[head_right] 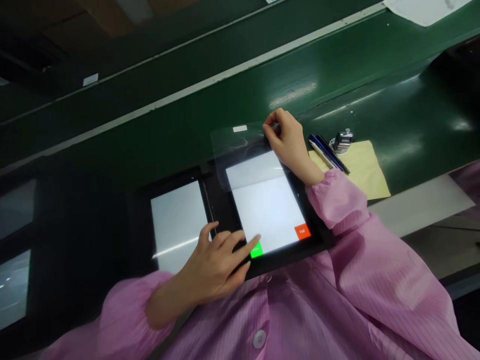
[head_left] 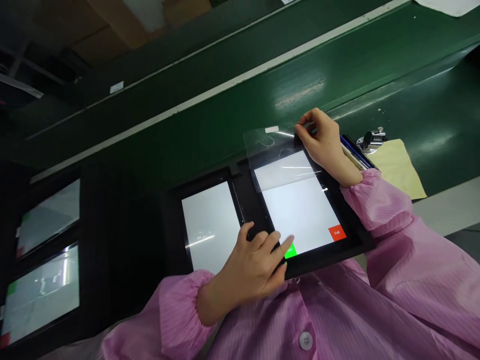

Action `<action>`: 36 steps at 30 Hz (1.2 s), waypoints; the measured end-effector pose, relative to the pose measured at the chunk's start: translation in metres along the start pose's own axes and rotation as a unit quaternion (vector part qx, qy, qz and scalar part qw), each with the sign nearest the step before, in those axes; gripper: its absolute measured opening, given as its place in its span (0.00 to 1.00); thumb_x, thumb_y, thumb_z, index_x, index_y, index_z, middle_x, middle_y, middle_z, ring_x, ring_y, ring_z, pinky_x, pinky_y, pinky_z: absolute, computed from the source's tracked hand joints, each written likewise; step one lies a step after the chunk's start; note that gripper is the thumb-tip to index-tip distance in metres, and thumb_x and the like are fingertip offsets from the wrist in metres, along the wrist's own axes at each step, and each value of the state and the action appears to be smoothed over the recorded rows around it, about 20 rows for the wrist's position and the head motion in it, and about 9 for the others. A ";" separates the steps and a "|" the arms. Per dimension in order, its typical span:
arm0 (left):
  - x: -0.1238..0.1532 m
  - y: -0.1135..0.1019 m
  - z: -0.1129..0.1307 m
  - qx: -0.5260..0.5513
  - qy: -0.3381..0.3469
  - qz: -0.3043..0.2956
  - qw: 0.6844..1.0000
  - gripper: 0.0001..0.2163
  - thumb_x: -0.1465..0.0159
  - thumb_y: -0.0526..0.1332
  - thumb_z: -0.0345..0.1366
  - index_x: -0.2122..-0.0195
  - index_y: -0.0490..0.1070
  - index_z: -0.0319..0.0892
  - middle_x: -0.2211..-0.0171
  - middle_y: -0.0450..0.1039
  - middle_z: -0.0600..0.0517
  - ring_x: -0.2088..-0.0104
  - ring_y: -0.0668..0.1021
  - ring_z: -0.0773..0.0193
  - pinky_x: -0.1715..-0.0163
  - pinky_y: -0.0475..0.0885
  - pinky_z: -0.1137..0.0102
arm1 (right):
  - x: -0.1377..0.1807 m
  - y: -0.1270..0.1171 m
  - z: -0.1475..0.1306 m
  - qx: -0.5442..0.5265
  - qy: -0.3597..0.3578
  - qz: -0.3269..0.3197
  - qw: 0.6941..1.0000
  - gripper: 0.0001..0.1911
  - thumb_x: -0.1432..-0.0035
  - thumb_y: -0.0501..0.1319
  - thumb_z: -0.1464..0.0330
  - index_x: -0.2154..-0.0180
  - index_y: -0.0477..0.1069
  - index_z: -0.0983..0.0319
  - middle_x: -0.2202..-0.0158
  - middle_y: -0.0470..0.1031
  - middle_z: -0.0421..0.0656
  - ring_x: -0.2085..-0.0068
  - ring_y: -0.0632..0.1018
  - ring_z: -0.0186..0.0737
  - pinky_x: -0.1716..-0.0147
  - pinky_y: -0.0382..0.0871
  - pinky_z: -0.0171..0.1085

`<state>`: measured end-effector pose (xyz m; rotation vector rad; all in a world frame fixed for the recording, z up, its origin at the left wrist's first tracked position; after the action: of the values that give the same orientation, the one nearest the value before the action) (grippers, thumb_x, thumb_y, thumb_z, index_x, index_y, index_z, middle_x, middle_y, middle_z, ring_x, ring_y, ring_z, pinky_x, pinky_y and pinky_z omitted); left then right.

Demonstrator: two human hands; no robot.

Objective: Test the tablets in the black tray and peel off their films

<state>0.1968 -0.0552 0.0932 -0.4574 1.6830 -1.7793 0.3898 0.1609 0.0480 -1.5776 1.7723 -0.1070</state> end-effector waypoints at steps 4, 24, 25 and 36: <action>0.010 -0.021 -0.042 0.028 -0.041 0.026 0.998 0.18 0.27 0.49 0.34 0.51 0.79 0.48 0.64 0.75 0.50 0.66 0.73 0.61 0.56 0.67 0.59 | 0.001 0.000 0.000 -0.003 -0.002 -0.005 1.000 0.02 0.34 0.59 0.68 0.63 0.68 0.58 0.60 0.74 0.45 0.62 0.75 0.43 0.55 0.75 0.46; -0.002 -0.011 -0.050 -0.101 -0.099 0.121 0.983 0.15 0.27 0.53 0.34 0.50 0.80 0.44 0.61 0.75 0.47 0.62 0.74 0.57 0.47 0.64 0.54 | 0.000 -0.001 -0.012 -0.067 -0.015 0.014 0.998 0.05 0.37 0.57 0.71 0.66 0.62 0.58 0.65 0.73 0.41 0.64 0.74 0.40 0.60 0.70 0.40; -0.007 -0.006 -0.036 -0.103 -0.091 0.095 0.986 0.17 0.26 0.51 0.34 0.48 0.79 0.44 0.60 0.75 0.46 0.61 0.74 0.57 0.46 0.62 0.53 | 0.000 -0.001 -0.012 -0.068 -0.012 0.016 0.997 0.04 0.37 0.57 0.70 0.66 0.63 0.58 0.66 0.73 0.40 0.66 0.73 0.39 0.62 0.70 0.39; 0.021 0.009 0.011 -0.008 0.006 0.034 0.999 0.29 0.24 0.41 0.56 0.45 0.78 0.49 0.59 0.77 0.49 0.58 0.71 0.58 0.37 0.50 0.56 | 0.002 -0.004 -0.013 -0.101 0.005 0.023 0.995 0.05 0.40 0.57 0.65 0.67 0.64 0.59 0.69 0.72 0.41 0.70 0.72 0.38 0.66 0.67 0.38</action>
<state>0.1907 -0.0769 0.0823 -0.3939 1.7018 -1.7245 0.3856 0.1533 0.0583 -1.6779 1.8738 0.0900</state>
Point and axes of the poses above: each hand's wrist, its own x-axis away from the middle knuckle, its own y-axis out of the palm, z = x × y, the point moved 4 cm from there along -x, towards the middle knuckle
